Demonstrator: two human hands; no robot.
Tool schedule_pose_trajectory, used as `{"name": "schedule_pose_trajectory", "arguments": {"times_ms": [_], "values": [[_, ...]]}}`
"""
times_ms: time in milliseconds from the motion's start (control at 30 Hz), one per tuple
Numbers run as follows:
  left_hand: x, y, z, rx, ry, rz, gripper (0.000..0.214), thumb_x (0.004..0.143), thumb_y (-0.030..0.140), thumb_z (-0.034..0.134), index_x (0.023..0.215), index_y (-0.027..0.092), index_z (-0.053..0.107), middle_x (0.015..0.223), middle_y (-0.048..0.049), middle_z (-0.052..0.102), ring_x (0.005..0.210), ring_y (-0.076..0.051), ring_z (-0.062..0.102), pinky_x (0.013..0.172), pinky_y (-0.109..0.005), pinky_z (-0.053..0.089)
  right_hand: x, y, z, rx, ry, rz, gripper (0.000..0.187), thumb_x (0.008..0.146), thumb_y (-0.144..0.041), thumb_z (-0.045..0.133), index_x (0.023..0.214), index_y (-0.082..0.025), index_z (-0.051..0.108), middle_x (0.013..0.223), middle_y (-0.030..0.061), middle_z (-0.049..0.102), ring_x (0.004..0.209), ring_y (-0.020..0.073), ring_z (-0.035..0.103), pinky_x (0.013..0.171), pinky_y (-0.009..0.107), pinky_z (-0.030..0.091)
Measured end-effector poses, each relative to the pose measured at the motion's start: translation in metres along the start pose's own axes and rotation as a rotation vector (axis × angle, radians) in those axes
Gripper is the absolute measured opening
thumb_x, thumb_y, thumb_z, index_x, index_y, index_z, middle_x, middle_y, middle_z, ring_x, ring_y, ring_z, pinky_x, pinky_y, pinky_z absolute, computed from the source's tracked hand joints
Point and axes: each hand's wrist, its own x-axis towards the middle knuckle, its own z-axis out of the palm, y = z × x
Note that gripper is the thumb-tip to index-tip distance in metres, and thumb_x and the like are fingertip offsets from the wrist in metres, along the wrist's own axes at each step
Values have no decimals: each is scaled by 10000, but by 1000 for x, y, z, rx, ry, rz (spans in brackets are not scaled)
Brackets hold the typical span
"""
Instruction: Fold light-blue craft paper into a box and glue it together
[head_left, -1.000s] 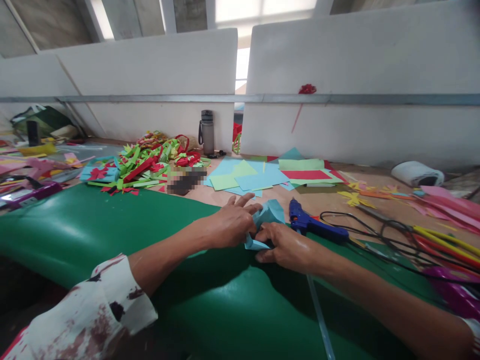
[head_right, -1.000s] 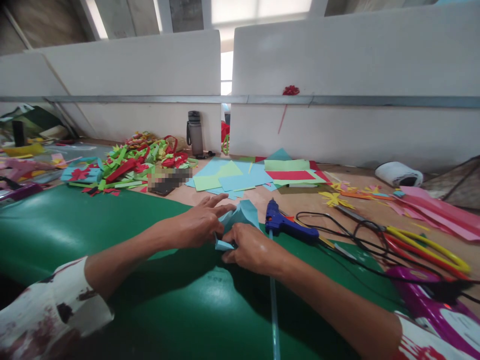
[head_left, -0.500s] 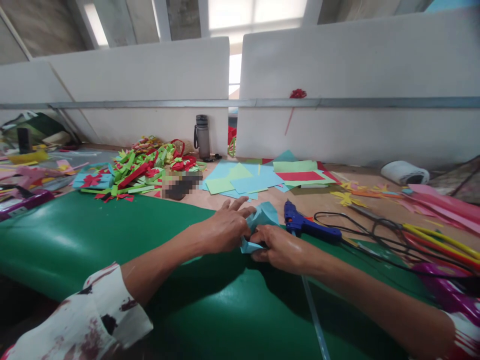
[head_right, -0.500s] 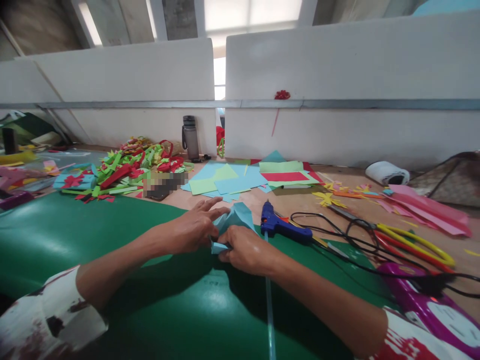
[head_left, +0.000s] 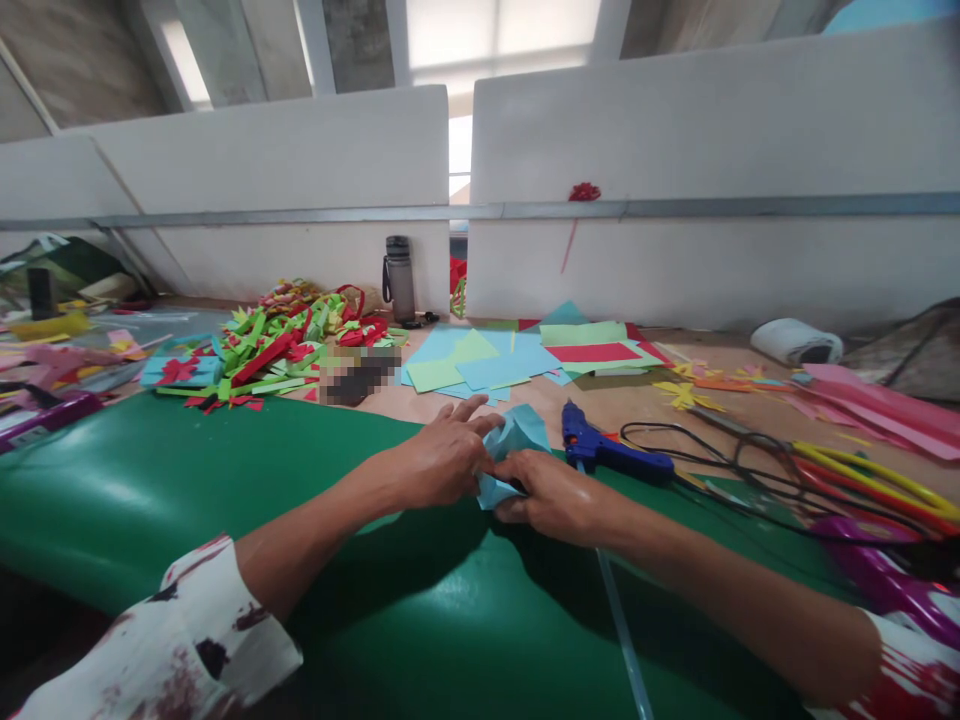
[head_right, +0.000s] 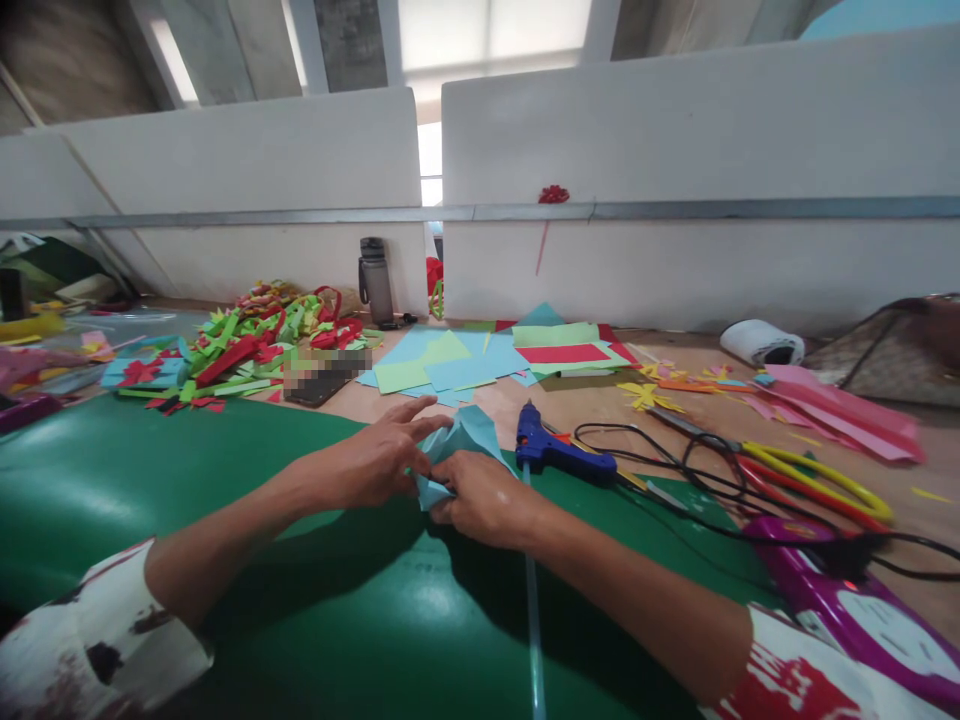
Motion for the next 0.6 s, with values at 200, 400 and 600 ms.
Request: {"name": "schedule_pose_trajectory", "arguments": {"times_ms": [200, 400, 600], "values": [[1, -2, 3, -13, 4, 7, 149, 699, 129, 658, 815, 200, 720, 1373, -86, 385, 1326, -368, 180, 1022, -521, 289, 0, -5, 3, -51, 34, 48, 150, 653, -142, 576, 785, -157, 645, 705, 1, 589, 651, 130, 494, 596, 232, 327], [-2, -6, 9, -65, 75, 45, 92, 654, 141, 714, 730, 191, 719, 1366, -70, 396, 1309, -362, 227, 1025, -472, 322, -1, -12, 3, -101, 72, 84, 72, 640, -127, 567, 679, -157, 619, 603, -25, 491, 579, 102, 421, 542, 221, 289], [-7, -5, 12, -94, 141, -8, 126, 651, 141, 717, 761, 204, 717, 1410, -67, 343, 1332, -365, 176, 1034, -507, 296, 1, -20, 3, -220, 89, 179, 81, 658, -100, 544, 675, -145, 609, 640, 3, 547, 628, 122, 477, 576, 229, 301]]}}
